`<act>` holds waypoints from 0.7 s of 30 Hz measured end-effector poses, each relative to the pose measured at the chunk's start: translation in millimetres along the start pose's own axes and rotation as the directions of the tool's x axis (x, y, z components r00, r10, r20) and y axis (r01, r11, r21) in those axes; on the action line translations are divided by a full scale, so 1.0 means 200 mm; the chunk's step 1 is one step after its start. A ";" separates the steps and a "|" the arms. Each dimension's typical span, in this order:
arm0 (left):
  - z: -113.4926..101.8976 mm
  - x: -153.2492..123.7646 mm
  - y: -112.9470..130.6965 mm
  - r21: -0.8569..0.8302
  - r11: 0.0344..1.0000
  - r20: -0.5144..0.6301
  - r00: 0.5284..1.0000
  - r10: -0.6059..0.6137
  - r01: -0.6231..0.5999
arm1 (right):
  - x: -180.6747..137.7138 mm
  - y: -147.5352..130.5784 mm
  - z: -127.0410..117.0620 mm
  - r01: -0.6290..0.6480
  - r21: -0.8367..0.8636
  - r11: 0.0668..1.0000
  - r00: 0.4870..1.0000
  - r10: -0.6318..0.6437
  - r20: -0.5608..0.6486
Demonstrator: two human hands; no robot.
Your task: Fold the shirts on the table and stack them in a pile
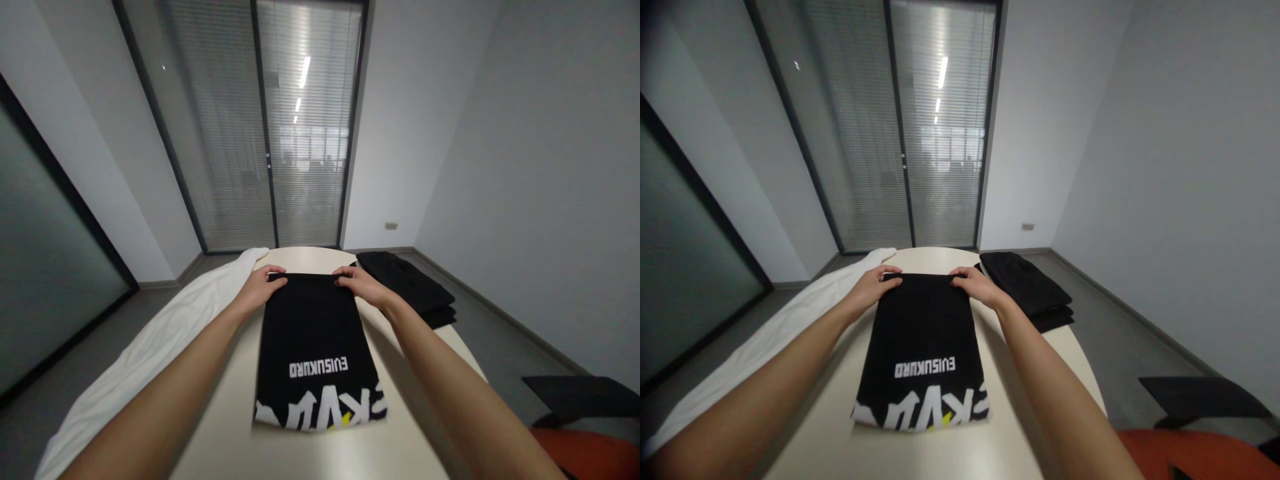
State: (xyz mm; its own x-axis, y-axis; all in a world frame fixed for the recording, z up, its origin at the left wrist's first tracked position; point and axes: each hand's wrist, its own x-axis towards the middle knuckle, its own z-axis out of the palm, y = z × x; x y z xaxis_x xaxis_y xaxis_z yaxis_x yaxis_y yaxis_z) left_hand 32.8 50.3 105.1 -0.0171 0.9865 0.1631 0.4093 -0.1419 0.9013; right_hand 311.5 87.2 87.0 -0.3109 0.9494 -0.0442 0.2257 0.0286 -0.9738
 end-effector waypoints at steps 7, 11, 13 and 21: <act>0.06 0.24 -0.10 -0.202 0.979 -0.094 0.994 -0.061 0.041 | 0.23 0.06 -0.04 0.107 -0.085 0.991 0.982 -0.119 -0.146; 0.15 0.31 -0.26 -0.186 0.975 -0.132 0.980 -0.146 0.120 | 0.32 0.21 -0.02 0.181 -0.337 0.924 0.934 -0.269 -0.236; 0.18 0.30 -0.34 -0.159 0.977 -0.142 0.976 -0.164 0.141 | 0.33 0.29 0.00 0.157 -0.383 0.910 0.927 -0.269 -0.260; 0.20 0.23 -0.46 -0.090 0.995 -0.178 0.982 -0.064 0.049 | 0.34 0.43 0.02 0.172 -0.410 0.896 0.911 -0.303 -0.280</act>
State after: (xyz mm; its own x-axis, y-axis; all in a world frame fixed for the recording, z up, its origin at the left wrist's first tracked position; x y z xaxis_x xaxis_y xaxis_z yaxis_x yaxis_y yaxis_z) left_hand 30.8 112.6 14.1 -0.2055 0.9632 0.1734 0.3247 -0.1001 0.9405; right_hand 306.7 152.6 -0.4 -0.0930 0.9438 0.3171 0.5273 0.3169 -0.7884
